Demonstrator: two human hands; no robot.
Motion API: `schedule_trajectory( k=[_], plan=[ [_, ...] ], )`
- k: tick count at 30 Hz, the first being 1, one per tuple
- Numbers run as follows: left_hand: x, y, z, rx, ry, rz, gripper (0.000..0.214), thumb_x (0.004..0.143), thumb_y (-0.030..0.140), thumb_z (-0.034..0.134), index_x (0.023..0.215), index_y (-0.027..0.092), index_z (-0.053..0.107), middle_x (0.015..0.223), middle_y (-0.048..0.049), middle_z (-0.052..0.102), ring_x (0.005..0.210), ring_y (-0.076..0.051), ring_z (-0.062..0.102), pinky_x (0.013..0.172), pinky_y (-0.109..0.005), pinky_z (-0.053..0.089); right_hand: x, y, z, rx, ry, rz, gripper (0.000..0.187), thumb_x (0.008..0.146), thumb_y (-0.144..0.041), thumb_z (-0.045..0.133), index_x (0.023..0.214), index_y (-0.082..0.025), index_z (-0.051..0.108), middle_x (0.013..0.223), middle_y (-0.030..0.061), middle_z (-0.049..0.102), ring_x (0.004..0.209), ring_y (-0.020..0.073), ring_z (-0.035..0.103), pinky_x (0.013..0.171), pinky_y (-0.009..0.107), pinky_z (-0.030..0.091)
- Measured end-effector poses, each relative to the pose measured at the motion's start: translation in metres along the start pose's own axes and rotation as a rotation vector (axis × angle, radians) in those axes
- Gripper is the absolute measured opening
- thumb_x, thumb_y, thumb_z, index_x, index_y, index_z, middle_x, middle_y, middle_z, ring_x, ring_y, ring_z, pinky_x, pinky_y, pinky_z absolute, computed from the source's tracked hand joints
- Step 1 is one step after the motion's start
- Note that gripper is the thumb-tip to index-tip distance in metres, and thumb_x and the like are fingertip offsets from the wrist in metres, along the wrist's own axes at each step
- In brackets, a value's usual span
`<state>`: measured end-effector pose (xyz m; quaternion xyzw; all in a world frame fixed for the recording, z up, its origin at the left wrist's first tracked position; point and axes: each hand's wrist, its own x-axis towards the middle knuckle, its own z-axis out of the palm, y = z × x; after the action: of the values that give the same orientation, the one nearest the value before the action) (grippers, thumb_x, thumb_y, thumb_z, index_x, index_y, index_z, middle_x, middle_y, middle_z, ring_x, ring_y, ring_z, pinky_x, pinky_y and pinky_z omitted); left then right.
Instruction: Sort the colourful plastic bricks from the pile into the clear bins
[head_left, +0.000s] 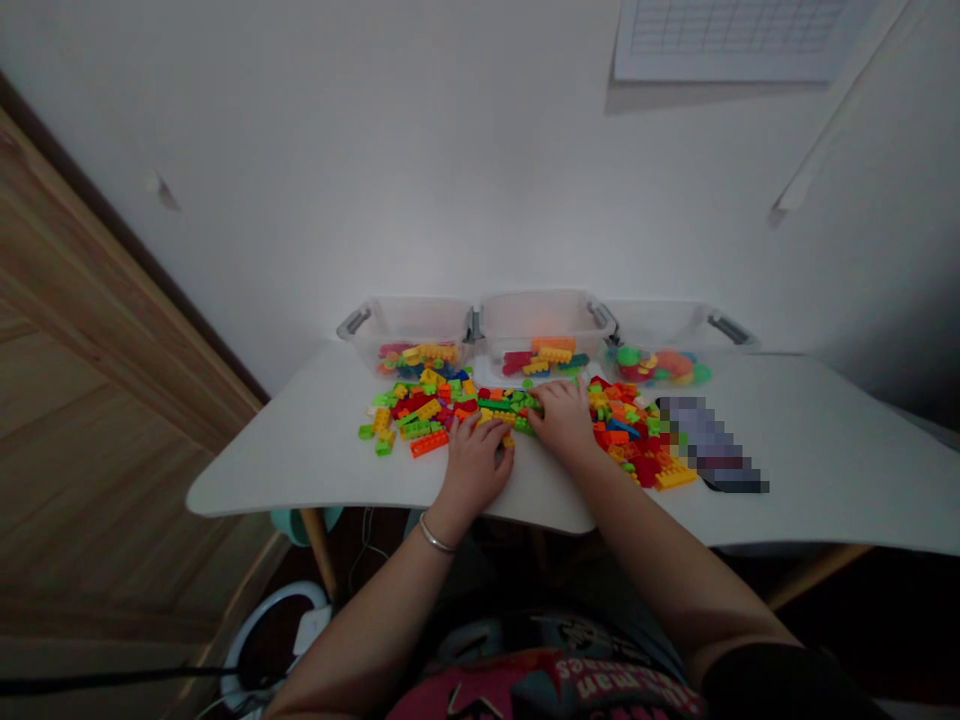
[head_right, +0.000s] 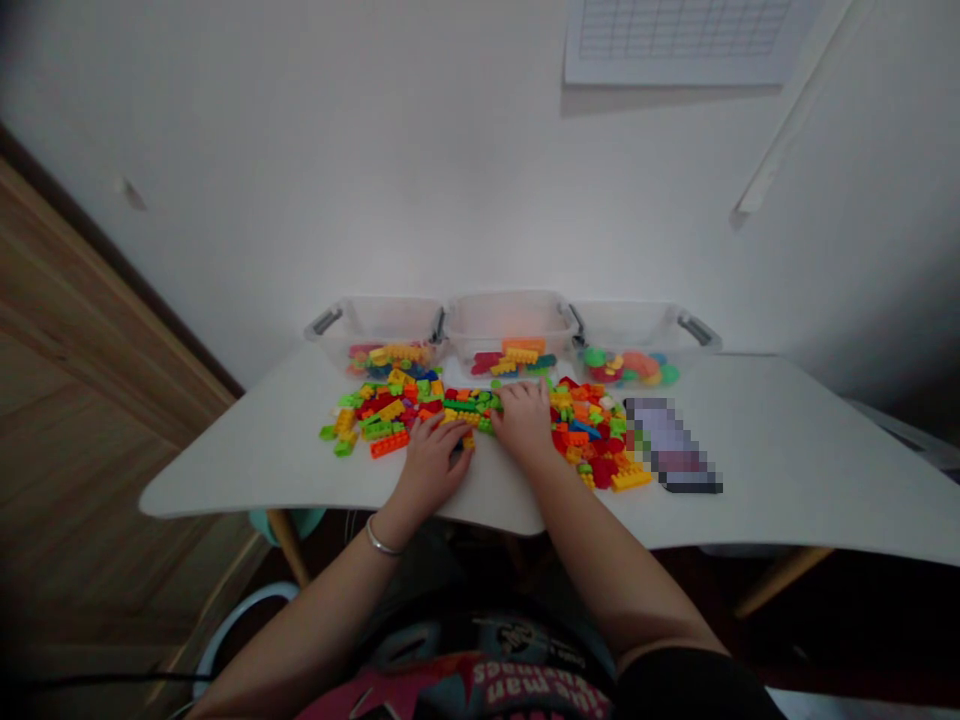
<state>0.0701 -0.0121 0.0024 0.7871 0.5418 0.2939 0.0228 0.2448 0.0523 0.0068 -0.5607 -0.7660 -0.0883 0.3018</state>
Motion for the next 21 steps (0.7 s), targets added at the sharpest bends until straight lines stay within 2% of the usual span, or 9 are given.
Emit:
schedule_trajectory(
  k=[5, 8, 16, 21],
  plan=[
    [0.000, 0.001, 0.000, 0.000, -0.005, -0.005, 0.032, 0.088, 0.027, 0.056, 0.118, 0.025, 0.065, 0.123, -0.0029, 0.067, 0.126, -0.030, 0.047, 0.115, -0.058, 0.024, -0.001, 0.003, 0.006, -0.017, 0.016, 0.011, 0.026, 0.083, -0.030, 0.060, 0.106, -0.023, 0.071, 0.104, 0.0076, 0.072, 0.106, 0.0298, 0.055, 0.114, 0.058, 0.017],
    [0.000, 0.001, 0.000, 0.002, -0.010, -0.006, 0.032, 0.088, 0.027, 0.056, 0.119, 0.025, 0.065, 0.123, -0.0028, 0.067, 0.126, -0.031, 0.047, 0.115, -0.058, 0.024, 0.000, 0.004, 0.011, -0.002, -0.007, 0.029, 0.025, 0.084, -0.029, 0.059, 0.103, -0.022, 0.072, 0.104, 0.0080, 0.072, 0.106, 0.0299, 0.056, 0.113, 0.058, 0.020],
    [0.000, 0.001, 0.001, 0.012, -0.002, 0.000, 0.031, 0.088, 0.026, 0.056, 0.118, 0.024, 0.065, 0.123, -0.0037, 0.067, 0.126, -0.030, 0.047, 0.115, -0.057, 0.025, 0.001, 0.006, 0.011, 0.036, 0.012, 0.052, 0.017, 0.082, -0.029, 0.062, 0.094, -0.019, 0.069, 0.096, 0.0092, 0.071, 0.103, 0.0295, 0.056, 0.107, 0.051, 0.031],
    [0.000, -0.004, 0.004, -0.033, 0.063, -0.015, 0.033, 0.088, 0.027, 0.057, 0.119, 0.020, 0.064, 0.133, -0.0102, 0.060, 0.126, -0.028, 0.049, 0.113, -0.053, 0.030, 0.002, 0.008, 0.005, 0.115, 0.047, 0.047, 0.016, 0.079, -0.029, 0.066, 0.092, -0.019, 0.066, 0.093, 0.0088, 0.069, 0.101, 0.0285, 0.056, 0.096, 0.043, 0.041]
  ],
)
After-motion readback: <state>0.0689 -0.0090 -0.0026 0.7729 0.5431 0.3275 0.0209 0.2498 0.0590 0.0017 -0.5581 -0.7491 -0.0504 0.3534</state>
